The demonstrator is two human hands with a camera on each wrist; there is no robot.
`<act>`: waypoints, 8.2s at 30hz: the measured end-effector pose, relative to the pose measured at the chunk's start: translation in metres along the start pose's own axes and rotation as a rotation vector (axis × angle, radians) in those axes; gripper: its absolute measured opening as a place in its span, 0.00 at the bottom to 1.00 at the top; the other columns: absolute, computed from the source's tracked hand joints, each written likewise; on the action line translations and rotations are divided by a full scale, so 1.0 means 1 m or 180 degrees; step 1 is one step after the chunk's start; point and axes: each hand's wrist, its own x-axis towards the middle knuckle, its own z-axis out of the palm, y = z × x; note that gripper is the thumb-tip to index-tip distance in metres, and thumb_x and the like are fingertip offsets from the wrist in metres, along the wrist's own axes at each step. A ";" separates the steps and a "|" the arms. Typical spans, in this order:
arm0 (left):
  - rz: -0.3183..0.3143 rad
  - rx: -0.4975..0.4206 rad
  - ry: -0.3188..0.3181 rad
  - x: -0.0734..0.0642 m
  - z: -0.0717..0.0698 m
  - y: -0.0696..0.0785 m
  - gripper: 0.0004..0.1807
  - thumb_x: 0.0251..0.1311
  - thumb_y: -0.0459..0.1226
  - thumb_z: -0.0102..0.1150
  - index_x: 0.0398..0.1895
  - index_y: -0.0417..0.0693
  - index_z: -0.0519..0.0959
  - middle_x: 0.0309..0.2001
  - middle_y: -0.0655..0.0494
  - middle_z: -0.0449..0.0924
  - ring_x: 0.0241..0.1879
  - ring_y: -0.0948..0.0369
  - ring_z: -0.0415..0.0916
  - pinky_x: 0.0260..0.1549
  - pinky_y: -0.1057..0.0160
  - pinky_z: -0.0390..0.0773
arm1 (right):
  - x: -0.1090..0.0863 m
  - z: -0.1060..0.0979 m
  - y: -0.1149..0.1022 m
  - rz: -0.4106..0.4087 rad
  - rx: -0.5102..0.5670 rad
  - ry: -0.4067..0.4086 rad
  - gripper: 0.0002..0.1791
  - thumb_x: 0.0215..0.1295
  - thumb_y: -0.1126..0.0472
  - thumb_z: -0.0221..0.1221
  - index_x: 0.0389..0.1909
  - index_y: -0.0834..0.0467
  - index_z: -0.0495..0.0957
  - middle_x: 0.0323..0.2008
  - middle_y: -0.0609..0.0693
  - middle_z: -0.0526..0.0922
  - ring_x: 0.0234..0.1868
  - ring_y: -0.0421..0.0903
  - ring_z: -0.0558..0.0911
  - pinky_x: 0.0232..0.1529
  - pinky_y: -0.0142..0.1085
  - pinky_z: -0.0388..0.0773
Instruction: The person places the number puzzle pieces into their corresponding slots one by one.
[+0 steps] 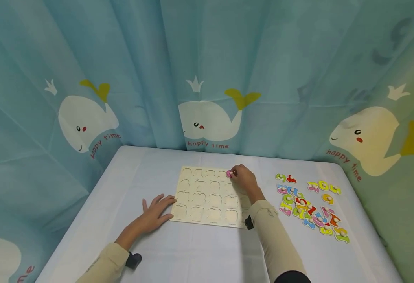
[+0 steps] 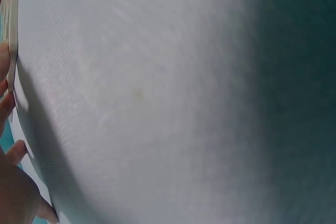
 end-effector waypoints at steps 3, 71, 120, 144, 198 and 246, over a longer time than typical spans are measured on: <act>0.0005 -0.0009 -0.0008 0.000 0.000 -0.001 0.26 0.63 0.45 0.55 0.63 0.52 0.68 0.66 0.54 0.63 0.69 0.45 0.47 0.52 0.25 0.29 | 0.001 0.002 -0.003 -0.0034 0.0027 0.0007 0.13 0.66 0.59 0.58 0.45 0.64 0.77 0.35 0.54 0.75 0.38 0.50 0.76 0.45 0.47 0.74; 0.0053 -0.0122 -0.0062 0.000 -0.001 0.004 0.24 0.65 0.46 0.52 0.63 0.52 0.69 0.67 0.54 0.62 0.69 0.45 0.45 0.52 0.25 0.28 | 0.034 0.053 -0.091 -0.0837 0.0080 -0.0097 0.08 0.64 0.61 0.59 0.40 0.60 0.80 0.31 0.49 0.75 0.34 0.47 0.76 0.41 0.42 0.75; -0.0019 -0.0046 -0.0138 0.001 -0.009 0.006 0.23 0.64 0.46 0.55 0.62 0.54 0.70 0.67 0.57 0.61 0.69 0.47 0.46 0.51 0.23 0.30 | 0.041 0.078 -0.130 -0.0465 0.0379 -0.0045 0.09 0.67 0.57 0.57 0.42 0.57 0.77 0.34 0.52 0.81 0.32 0.47 0.76 0.37 0.43 0.75; 0.0026 -0.0026 -0.0066 0.005 -0.010 0.008 0.23 0.64 0.47 0.55 0.61 0.54 0.71 0.67 0.57 0.62 0.69 0.47 0.47 0.51 0.23 0.31 | 0.042 0.077 -0.130 -0.0150 0.0438 -0.0028 0.12 0.65 0.53 0.58 0.41 0.57 0.76 0.36 0.52 0.81 0.36 0.49 0.78 0.41 0.45 0.74; -0.0037 -0.0066 -0.0038 0.000 -0.005 0.007 0.22 0.63 0.46 0.55 0.60 0.53 0.70 0.66 0.55 0.64 0.69 0.45 0.48 0.52 0.24 0.30 | 0.022 0.032 -0.062 0.0384 0.0928 0.0270 0.12 0.65 0.55 0.57 0.40 0.61 0.76 0.35 0.56 0.81 0.32 0.50 0.77 0.33 0.43 0.72; 0.0045 -0.0127 0.0050 0.004 -0.009 0.004 0.23 0.62 0.44 0.57 0.60 0.51 0.70 0.65 0.53 0.64 0.68 0.44 0.48 0.51 0.23 0.29 | -0.028 -0.029 0.032 0.0541 0.0891 0.0631 0.18 0.68 0.54 0.53 0.44 0.67 0.75 0.38 0.63 0.78 0.34 0.54 0.76 0.31 0.41 0.72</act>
